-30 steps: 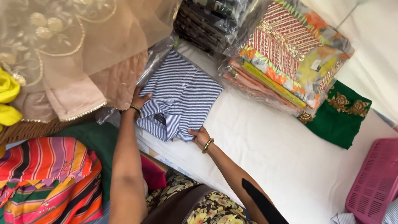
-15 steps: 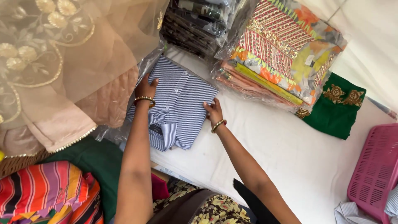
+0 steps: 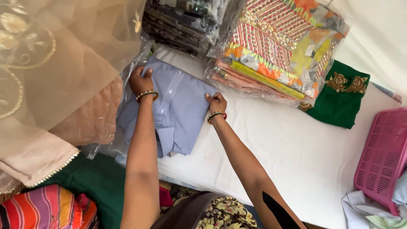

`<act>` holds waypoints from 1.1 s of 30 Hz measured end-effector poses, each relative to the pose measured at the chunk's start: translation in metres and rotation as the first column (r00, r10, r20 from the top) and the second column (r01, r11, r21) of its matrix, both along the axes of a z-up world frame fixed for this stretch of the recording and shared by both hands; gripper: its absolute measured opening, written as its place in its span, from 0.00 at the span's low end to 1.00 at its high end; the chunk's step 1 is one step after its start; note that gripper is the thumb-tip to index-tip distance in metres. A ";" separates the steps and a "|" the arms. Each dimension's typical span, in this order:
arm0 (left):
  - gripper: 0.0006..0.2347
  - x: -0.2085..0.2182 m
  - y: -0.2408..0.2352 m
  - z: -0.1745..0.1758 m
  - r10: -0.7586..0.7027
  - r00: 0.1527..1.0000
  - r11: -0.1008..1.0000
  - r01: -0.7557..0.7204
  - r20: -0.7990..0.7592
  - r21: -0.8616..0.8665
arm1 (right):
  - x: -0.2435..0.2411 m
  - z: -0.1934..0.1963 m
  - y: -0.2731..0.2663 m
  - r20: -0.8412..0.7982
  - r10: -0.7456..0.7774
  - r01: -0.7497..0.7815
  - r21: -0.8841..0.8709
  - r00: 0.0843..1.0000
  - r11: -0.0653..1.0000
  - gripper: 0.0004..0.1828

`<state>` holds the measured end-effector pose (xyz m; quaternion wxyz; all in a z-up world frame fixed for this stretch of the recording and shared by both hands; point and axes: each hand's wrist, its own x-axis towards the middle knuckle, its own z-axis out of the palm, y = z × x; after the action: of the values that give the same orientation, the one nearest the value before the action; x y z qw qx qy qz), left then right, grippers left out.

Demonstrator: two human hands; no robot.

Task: The person folds a beige shirt on a white table, smoothing the fabric and aligning the edges before folding it into a compact square. They then fold a blue striped shirt and a green striped shirt using a similar method, stacking the finished items on the table.

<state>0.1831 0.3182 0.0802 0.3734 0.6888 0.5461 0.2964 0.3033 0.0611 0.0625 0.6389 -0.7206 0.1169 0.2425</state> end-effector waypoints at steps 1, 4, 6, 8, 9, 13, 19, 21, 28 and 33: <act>0.13 0.002 0.003 -0.011 -0.003 1.000 1.000 0.003 -0.004 -0.006 | 0.004 -0.023 -0.003 -0.004 -0.003 0.003 -0.006 1.000 1.000 0.21; 0.14 0.005 0.010 -0.029 -0.018 0.998 0.999 0.020 -0.057 0.029 | 0.012 -0.060 -0.003 0.111 0.031 -0.028 -0.026 0.993 0.999 0.21; 0.20 -0.002 0.001 -0.029 -0.068 0.995 0.992 0.075 -0.069 0.097 | 0.006 -0.047 -0.003 0.289 0.037 -0.001 -0.125 0.957 0.992 0.19; 0.26 -0.010 -0.023 -0.023 -0.127 0.988 0.955 0.145 -0.088 0.258 | -0.014 -0.022 -0.012 0.451 0.120 -0.025 -0.210 0.885 0.977 0.22; 0.32 -0.013 -0.033 -0.020 -0.185 0.977 0.885 0.214 -0.109 0.414 | -0.023 -0.010 -0.015 0.597 0.209 -0.033 -0.291 0.775 0.956 0.27; 0.29 -0.012 -0.069 0.021 -0.405 0.723 0.749 0.613 -0.560 0.250 | -0.043 0.032 -0.004 0.653 0.635 -0.240 -0.594 0.414 0.768 0.37; 0.34 -0.005 -0.055 0.016 -0.597 0.603 0.738 0.672 -0.529 -0.067 | -0.030 0.023 0.001 0.333 0.928 -0.379 -0.847 0.169 0.373 0.40; 0.27 -0.017 -0.053 0.058 -0.636 0.590 0.730 0.669 -0.498 -0.141 | -0.038 0.023 -0.016 0.516 0.821 -0.402 -0.717 0.243 0.570 0.36; 0.17 -0.157 -0.012 -0.002 -0.493 0.857 0.856 0.508 -0.150 0.095 | -0.131 0.010 -0.099 0.384 0.522 -0.466 -0.235 0.761 0.853 0.28; 0.23 -0.211 0.013 -0.114 -0.349 0.937 0.895 0.339 0.017 -0.288 | -0.166 -0.006 -0.100 -0.118 0.449 -0.452 -0.001 0.886 0.892 0.18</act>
<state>-0.0279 0.3315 -0.0334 0.5060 0.7181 0.4594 0.1311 0.1378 -0.0389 0.0562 0.5471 -0.7220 -0.0134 0.4234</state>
